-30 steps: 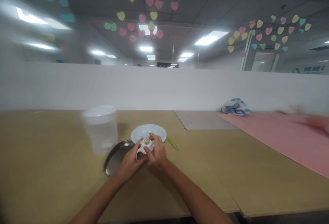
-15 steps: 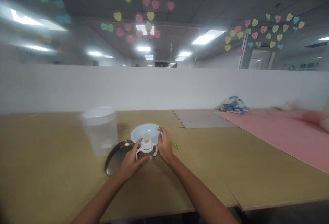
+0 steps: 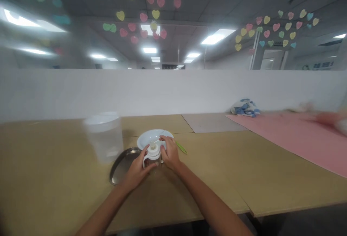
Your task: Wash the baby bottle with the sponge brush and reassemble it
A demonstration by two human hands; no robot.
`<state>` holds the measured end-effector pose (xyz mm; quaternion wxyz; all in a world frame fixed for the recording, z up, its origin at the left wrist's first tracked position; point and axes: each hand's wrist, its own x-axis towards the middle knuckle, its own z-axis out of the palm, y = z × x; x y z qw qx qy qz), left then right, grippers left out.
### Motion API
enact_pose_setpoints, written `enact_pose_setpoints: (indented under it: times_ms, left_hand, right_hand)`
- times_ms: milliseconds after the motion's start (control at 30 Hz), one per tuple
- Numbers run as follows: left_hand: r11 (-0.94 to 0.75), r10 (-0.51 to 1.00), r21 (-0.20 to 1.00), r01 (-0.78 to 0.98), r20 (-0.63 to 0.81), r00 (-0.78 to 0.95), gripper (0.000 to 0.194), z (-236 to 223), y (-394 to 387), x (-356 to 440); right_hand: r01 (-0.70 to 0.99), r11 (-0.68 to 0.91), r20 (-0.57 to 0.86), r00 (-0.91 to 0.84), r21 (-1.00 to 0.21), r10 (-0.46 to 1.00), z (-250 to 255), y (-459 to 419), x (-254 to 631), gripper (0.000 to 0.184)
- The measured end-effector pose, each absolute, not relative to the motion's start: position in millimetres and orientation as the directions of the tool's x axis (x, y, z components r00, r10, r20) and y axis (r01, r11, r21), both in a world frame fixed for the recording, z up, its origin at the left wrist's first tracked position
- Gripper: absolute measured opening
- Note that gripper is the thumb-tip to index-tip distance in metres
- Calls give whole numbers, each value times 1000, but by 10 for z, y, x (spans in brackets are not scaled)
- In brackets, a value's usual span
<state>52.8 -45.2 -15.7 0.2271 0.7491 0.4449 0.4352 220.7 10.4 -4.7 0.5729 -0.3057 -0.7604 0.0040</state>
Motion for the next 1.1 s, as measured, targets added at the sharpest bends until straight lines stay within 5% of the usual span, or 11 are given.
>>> enact_pose_setpoints:
  times_ms: [133, 267, 667, 900, 1100]
  left_hand:
    - [-502, 863, 726, 470, 450, 229, 69, -152, -460, 529]
    - [-496, 867, 728, 473, 444, 225, 70, -171, -450, 529]
    - [-552, 832, 694, 463, 499, 243, 62, -147, -448, 540]
    - [-500, 864, 722, 478, 447, 230, 69, -198, -425, 526]
    - [-537, 841, 688, 488, 487, 237, 68, -216, -410, 512]
  right_hand:
    - [417, 767, 780, -188, -487, 597, -7, 104, 2208, 37]
    - [378, 854, 778, -385, -358, 496, 41, -7, 2127, 39]
    - [453, 843, 816, -344, -288, 464, 41, -101, 2084, 34]
    - [393, 801, 871, -2, -451, 491, 21, -35, 2115, 38]
    - [55, 763, 750, 243, -644, 615, 63, 74, 2105, 41]
